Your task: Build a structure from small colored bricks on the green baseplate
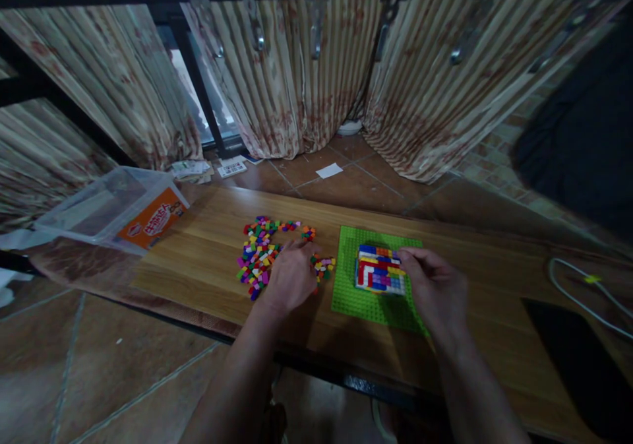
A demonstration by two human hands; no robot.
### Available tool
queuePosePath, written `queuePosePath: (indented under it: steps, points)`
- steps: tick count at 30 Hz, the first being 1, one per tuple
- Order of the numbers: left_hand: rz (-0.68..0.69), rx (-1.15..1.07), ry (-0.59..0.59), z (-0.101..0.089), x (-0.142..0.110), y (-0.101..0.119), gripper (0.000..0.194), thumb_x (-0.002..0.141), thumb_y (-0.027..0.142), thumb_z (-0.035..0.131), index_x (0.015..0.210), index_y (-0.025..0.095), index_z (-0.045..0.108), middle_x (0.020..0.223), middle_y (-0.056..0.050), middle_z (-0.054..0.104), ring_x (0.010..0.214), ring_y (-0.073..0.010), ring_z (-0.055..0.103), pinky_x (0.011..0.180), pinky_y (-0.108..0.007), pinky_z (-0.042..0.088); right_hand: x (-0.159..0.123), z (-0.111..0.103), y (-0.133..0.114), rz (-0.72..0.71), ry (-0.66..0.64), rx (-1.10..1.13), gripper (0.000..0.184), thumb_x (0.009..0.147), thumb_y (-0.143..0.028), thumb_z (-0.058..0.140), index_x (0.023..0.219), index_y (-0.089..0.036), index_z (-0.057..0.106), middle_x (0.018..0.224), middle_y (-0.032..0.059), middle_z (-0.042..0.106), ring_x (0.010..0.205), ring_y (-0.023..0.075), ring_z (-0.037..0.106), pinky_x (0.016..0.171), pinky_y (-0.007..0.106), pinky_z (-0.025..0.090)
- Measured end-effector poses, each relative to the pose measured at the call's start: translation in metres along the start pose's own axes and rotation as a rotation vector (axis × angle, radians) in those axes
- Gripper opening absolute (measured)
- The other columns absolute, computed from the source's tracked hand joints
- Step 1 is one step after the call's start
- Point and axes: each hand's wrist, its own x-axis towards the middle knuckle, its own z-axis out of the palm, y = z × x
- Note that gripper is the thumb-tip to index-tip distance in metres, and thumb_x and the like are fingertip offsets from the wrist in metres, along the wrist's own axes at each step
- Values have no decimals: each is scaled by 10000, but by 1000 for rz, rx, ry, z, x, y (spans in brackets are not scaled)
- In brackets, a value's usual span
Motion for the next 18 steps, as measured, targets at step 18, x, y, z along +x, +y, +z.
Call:
queuePosePath:
  steps: [18]
  points:
    - [104,140,-25,18,14,23,188,838,150,481,767,192,650,853,-87,662,876,-233,571,818,-366,434,8,-12,2,-12,101,100,195,766,-382,658,770,-195,716,724,16,707,680,169,634,661,310,503]
